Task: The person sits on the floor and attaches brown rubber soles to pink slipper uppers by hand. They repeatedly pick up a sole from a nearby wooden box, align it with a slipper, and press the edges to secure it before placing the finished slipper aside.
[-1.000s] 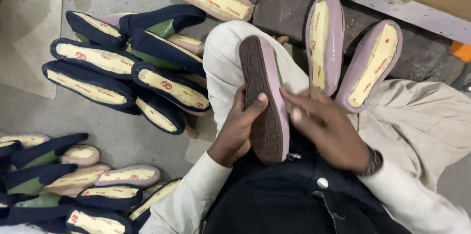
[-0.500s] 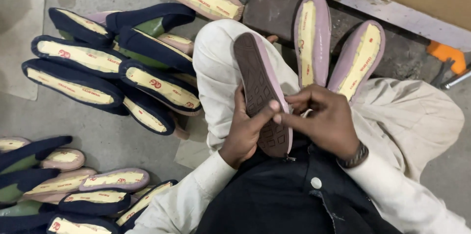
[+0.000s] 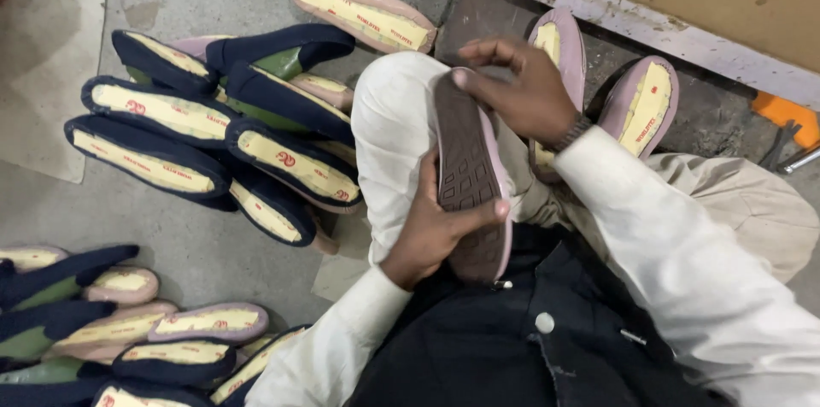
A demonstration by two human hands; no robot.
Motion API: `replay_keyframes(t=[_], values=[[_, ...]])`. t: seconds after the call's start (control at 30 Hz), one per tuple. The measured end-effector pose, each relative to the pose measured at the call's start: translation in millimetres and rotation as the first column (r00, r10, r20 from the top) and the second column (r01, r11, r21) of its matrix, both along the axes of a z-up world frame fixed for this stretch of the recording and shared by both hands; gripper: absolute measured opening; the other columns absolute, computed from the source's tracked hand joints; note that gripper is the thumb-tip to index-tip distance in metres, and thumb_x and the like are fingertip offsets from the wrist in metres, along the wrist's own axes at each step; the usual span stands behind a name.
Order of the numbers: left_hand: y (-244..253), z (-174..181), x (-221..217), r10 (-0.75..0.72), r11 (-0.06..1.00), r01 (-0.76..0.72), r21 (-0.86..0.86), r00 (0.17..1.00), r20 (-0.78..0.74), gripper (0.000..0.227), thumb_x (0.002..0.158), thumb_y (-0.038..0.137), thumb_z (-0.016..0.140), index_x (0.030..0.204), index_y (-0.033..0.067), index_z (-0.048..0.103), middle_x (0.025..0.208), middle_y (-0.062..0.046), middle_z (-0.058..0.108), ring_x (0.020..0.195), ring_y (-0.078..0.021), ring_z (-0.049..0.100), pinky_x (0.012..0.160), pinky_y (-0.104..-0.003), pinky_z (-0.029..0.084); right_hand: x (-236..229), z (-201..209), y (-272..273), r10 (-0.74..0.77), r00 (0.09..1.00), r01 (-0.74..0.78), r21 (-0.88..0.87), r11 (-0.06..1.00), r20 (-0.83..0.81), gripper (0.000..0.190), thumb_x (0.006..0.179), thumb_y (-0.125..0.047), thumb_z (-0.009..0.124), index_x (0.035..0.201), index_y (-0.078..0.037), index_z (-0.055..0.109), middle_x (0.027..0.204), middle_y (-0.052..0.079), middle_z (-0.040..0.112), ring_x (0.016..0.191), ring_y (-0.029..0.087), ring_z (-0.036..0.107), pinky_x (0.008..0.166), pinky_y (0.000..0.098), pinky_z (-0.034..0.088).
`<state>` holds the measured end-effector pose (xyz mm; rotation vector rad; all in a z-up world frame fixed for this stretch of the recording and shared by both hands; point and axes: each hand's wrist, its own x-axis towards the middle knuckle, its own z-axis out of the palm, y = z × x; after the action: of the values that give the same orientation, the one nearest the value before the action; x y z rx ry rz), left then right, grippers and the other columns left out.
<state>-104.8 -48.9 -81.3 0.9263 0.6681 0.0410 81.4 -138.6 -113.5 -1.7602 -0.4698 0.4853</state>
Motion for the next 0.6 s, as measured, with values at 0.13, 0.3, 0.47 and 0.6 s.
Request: replay_keyframes(t=[0.13,0.3,0.47,0.6], values=[[66.1,27.7,-8.5,-0.440,0.862,0.420,0.282,0.898,0.008,0.112,0.058,0.013,0.098,0.155,0.0059,0.043,0.146,-0.030,0.049,0.122,-0.0391,0.056,0.097,-0.047,0.056,-8.8,28.4,-63.3,0.397,0.917,-0.395,-0.049,0.918,0.043,0.059,0.085,-0.019,0.080,0.137,0.001,0.062,0.128,0.026,0.064,0.126,0.045,0.057,0.111,0.0563,0.040],[113.3,39.9,11.6,-0.370,0.843,0.403,0.356,0.915,-0.160,0.080,0.060,0.001,0.095,0.134,0.0058,0.067,0.104,-0.014,0.077,0.089,-0.0186,0.071,0.078,-0.032,0.063,-75.5,-16.4,-133.2,0.251,0.967,-0.252,-0.014,0.968,-0.049,0.054,0.077,-0.008,0.085,0.130,-0.006,0.073,0.108,0.016,0.064,0.106,0.027,0.059,0.101,0.0411,0.045],[101.8,-0.7,38.5,-0.400,0.744,0.276,0.608,0.914,0.074,0.068,0.083,0.013,0.091,0.142,0.0100,0.057,0.127,-0.020,0.063,0.117,-0.0394,0.067,0.097,-0.051,0.059,-112.1,-11.8,-115.1,0.106,0.992,-0.099,0.098,0.990,-0.070,0.054,0.070,-0.004,0.093,0.119,0.006,0.071,0.113,0.023,0.069,0.111,0.036,0.068,0.098,0.0483,0.052],[92.4,28.7,41.9,-0.502,0.511,0.404,0.759,0.857,-0.118,0.096,0.069,0.028,0.101,0.147,0.0128,0.047,0.140,-0.027,0.048,0.135,-0.0605,0.044,0.106,-0.075,0.035,-105.7,-0.8,-109.8,0.107,0.989,-0.102,0.049,0.994,-0.106,0.054,0.065,-0.007,0.098,0.112,0.005,0.074,0.105,0.022,0.074,0.102,0.031,0.072,0.088,0.0442,0.057]])
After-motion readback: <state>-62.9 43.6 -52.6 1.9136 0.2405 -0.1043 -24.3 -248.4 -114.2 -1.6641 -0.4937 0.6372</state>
